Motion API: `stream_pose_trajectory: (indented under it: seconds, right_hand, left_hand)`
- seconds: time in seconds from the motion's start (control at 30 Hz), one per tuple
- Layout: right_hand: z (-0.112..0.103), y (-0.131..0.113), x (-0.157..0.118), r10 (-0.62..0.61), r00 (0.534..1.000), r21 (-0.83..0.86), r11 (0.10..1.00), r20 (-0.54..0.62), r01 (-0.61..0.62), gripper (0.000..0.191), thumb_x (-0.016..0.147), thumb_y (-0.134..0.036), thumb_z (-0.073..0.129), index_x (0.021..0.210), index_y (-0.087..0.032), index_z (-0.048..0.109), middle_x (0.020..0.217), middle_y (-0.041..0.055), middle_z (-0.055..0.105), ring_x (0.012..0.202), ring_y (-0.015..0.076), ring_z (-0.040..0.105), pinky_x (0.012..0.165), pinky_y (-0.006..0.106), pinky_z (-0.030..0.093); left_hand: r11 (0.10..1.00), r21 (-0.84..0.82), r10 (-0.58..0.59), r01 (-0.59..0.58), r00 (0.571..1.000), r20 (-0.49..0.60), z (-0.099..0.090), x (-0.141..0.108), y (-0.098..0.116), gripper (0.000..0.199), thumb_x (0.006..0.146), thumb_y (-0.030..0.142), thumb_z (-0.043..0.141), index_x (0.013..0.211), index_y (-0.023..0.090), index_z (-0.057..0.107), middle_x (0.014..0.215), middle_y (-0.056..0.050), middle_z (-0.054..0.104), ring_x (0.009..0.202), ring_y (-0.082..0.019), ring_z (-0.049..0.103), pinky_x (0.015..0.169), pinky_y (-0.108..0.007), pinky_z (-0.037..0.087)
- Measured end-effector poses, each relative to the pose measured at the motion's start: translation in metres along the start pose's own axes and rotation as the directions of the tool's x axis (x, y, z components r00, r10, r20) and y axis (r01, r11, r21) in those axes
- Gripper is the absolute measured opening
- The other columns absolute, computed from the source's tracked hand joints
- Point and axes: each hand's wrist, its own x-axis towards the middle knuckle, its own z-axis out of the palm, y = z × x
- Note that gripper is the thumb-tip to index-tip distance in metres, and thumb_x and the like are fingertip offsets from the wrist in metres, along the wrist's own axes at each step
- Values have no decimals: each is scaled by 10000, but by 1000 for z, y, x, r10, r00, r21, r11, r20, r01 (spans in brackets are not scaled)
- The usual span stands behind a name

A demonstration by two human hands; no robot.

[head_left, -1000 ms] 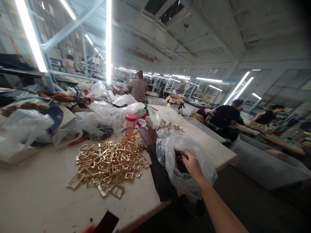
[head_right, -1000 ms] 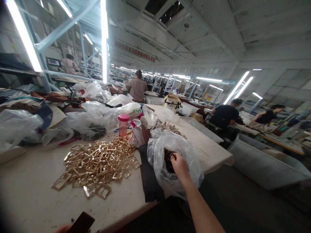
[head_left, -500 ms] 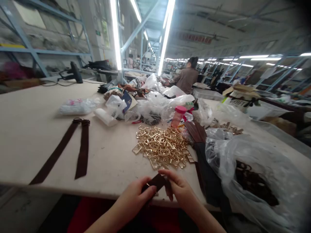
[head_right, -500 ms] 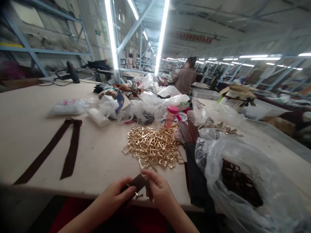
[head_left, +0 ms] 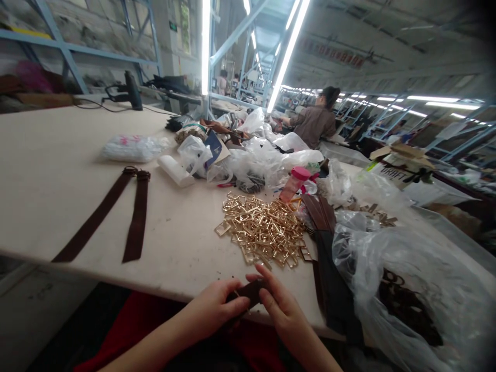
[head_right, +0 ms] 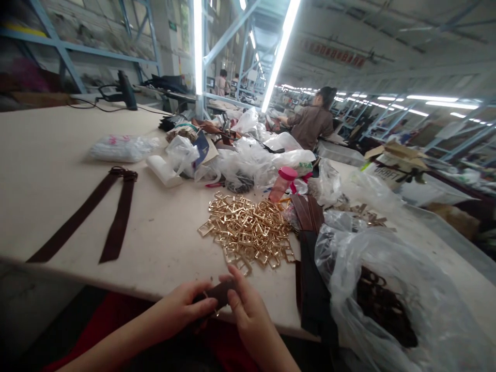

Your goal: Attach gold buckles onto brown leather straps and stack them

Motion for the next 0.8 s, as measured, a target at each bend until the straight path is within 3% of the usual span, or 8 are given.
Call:
stream_pose_trajectory:
  seconds: [0.23, 0.3, 0.4, 0.5, 0.67, 0.73, 0.8]
  right_hand:
    - [0, -4, -2, 30, 990, -88, 996, 135, -18, 364, 891, -371, 414, 1230, -262, 486, 1237, 59, 518, 1153, 221, 454, 1000, 432, 325]
    - [1, -6, 3, 42, 988, -37, 999, 146, -37, 382, 872, -371, 450, 1233, -249, 478, 1207, 57, 537, 1116, 217, 480, 976, 412, 344]
    - [8, -6, 12, 70, 998, 135, 988, 7, -71, 314, 796, -396, 563, 1026, -182, 558, 939, 44, 622, 873, 199, 568, 800, 333, 434]
    - [19, -3, 16, 123, 987, 290, 953, -108, -87, 305, 736, -441, 630, 816, -158, 546, 737, 12, 600, 698, 166, 550, 661, 277, 430]
    - [30, -2, 9, 74, 989, 321, 947, -127, -29, 327, 767, -471, 604, 865, -165, 547, 784, 16, 576, 727, 156, 513, 669, 264, 403]
    - [30, -3, 5, 4, 992, 344, 938, -127, 41, 374, 844, -524, 461, 839, -166, 566, 771, 21, 549, 729, 152, 484, 670, 260, 391]
    - [28, -4, 4, 16, 993, 424, 905, -114, 34, 469, 892, -538, 330, 755, -160, 571, 713, 15, 514, 683, 132, 453, 647, 244, 382]
  left_hand:
    - [993, 112, 35, -45, 995, 93, -3, -3, 7, 238, 777, 296, 472, 960, 190, 581, 614, 37, 524, 507, -113, 478, 481, -207, 367]
    - [991, 128, 39, -46, 997, 60, -1, -3, 8, 251, 785, 301, 465, 984, 189, 568, 636, 32, 540, 533, -122, 497, 505, -216, 379]
    - [979, 196, 75, -63, 996, -54, 0, -4, 11, 239, 758, 283, 514, 971, 181, 553, 729, 15, 590, 652, -147, 538, 593, -236, 394]
    - [954, 272, 148, -124, 986, -70, -2, -8, 14, 186, 739, 197, 498, 917, 183, 550, 832, 8, 604, 767, -158, 537, 679, -248, 391]
    - [978, 160, 152, -130, 979, -135, -5, -12, 15, 260, 757, 153, 398, 998, 160, 495, 807, -2, 580, 749, -154, 529, 690, -266, 411]
    - [985, 121, 140, -125, 982, -125, -6, -12, 14, 251, 770, 175, 407, 1010, 160, 480, 785, 4, 578, 725, -150, 528, 670, -267, 413]
    - [988, 95, 128, -119, 987, -97, -7, -11, 12, 248, 775, 201, 441, 1019, 167, 468, 782, 10, 588, 723, -148, 531, 664, -264, 410]
